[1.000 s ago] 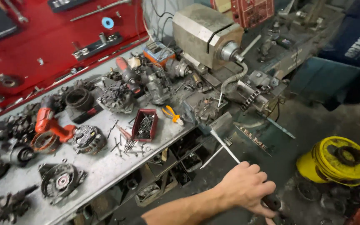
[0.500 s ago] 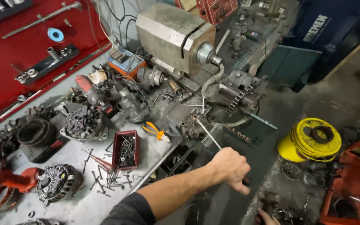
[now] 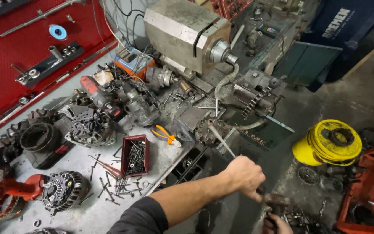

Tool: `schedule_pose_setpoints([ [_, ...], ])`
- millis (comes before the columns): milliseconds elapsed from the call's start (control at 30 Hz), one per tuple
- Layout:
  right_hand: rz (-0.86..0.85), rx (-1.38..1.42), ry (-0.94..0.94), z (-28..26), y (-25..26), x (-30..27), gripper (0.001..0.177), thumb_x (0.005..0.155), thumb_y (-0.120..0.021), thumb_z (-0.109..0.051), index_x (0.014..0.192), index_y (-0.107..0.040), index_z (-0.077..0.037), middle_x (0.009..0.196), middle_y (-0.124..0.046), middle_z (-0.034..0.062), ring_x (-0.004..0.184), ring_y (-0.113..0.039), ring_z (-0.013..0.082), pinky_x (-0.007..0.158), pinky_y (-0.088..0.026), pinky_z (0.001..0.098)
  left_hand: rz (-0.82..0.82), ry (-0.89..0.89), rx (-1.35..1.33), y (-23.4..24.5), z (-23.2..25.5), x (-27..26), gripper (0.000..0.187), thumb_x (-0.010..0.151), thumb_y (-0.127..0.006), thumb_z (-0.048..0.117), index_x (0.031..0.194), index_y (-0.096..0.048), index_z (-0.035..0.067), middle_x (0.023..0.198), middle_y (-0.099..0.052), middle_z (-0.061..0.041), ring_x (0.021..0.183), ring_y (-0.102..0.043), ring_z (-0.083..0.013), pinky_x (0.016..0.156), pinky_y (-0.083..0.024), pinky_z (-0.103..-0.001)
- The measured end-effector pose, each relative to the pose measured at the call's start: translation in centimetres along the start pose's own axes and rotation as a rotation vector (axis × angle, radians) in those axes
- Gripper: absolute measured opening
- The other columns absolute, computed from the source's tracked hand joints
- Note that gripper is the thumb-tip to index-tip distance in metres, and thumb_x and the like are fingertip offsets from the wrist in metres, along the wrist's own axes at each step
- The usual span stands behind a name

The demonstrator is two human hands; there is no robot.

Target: The person uses a T-handle wrench to tighten a bolt on a mechanical component clamped in a vise. They then pick up a hammer and strike the wrench handle to apply additional torque to the fastener.

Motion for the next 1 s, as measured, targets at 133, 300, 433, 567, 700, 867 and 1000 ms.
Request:
schedule_pose_setpoints([
  [133, -0.274, 0.031, 0.014, 0.3, -2.8, -3.2, 0.042, 0.082, -0.057, -0.051, 0.066, -0.041, -0.016, 0.047, -0.027, -0.0002, 0.048, -0.032, 0.0217, 0.049, -0.03, 0.0385, -0.009, 0.043, 0.014, -0.6, -2.2, 0.2, 0.059, 0.064, -0.072, 0.073, 0.079, -0.079, 0.017, 0.081, -0.076, -0.006, 0.076, -0.076, -0.0281, 0.063, -0.059, -0.044],
  [300, -0.31, 0.184, 0.212, 0.7, -3.8, -3.5, 0.018, 0.092, -0.055, -0.042, 0.098, -0.052, -0.025, 0.058, -0.033, -0.0035, 0.049, -0.037, 0.0131, 0.056, -0.035, 0.0333, -0.053, -0.054, 0.018, -0.9, -0.7, -0.8, 0.056, 0.066, -0.073, 0.07, 0.081, -0.078, 0.016, 0.082, -0.077, -0.005, 0.079, -0.076, -0.0282, 0.065, -0.06, -0.044],
  [433, -0.73, 0.188, 0.288, 1.7, -3.7, -3.4, 0.025, 0.11, -0.052, -0.04, 0.099, -0.058, -0.018, 0.07, -0.041, -0.0042, 0.063, -0.042, 0.0119, 0.071, -0.039, 0.034, 0.076, -0.13, -0.003, -1.7, 0.4, -0.7, 0.056, 0.067, -0.072, 0.069, 0.077, -0.076, 0.014, 0.079, -0.076, -0.006, 0.076, -0.076, -0.0295, 0.062, -0.06, -0.045],
  [567, -0.348, 0.293, 0.407, 3.8, -7.7, -4.9, 0.031, 0.097, -0.056, -0.033, 0.128, -0.058, -0.028, 0.066, -0.042, -0.0074, 0.05, -0.042, 0.0072, 0.056, -0.039, 0.0309, 0.07, -0.162, -0.011, -1.3, 0.0, -0.8, 0.054, 0.065, -0.072, 0.069, 0.074, -0.076, 0.015, 0.075, -0.075, -0.005, 0.073, -0.075, -0.0304, 0.06, -0.059, -0.046],
  [700, -0.44, 0.289, 0.358, 4.9, -7.6, -4.2, 0.044, 0.091, -0.056, -0.029, 0.135, -0.061, -0.032, 0.069, -0.041, -0.0043, 0.053, -0.043, 0.0097, 0.056, -0.04, 0.0324, 0.076, -0.183, -0.002, -1.7, -0.2, -0.9, 0.057, 0.064, -0.073, 0.07, 0.073, -0.075, 0.014, 0.074, -0.075, -0.006, 0.072, -0.074, -0.0308, 0.06, -0.058, -0.045],
  [867, -0.595, 0.223, 0.333, 6.6, -6.9, -3.4, 0.028, 0.096, -0.052, -0.028, 0.123, -0.058, -0.027, 0.069, -0.042, -0.0036, 0.055, -0.044, 0.0104, 0.061, -0.04, 0.034, 0.098, -0.225, -0.001, -2.3, -0.5, -1.1, 0.057, 0.061, -0.074, 0.07, 0.072, -0.075, 0.014, 0.074, -0.074, -0.005, 0.072, -0.074, -0.0306, 0.06, -0.058, -0.045],
  [1000, -0.52, 0.293, 0.334, 6.8, -7.0, -3.1, 0.024, 0.098, -0.052, -0.029, 0.12, -0.058, -0.022, 0.069, -0.042, -0.0057, 0.053, -0.043, 0.0078, 0.059, -0.04, 0.0319, 0.076, -0.211, 0.011, -2.2, -0.6, -1.3, 0.057, 0.062, -0.075, 0.069, 0.073, -0.076, 0.014, 0.073, -0.074, -0.005, 0.072, -0.074, -0.0295, 0.059, -0.058, -0.044],
])
Point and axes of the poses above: each hand's wrist, its own x-axis towards the middle knuckle, its own y-axis out of the back of the hand, z = x × y, the point moved 2 cm from there along x, towards the middle knuckle
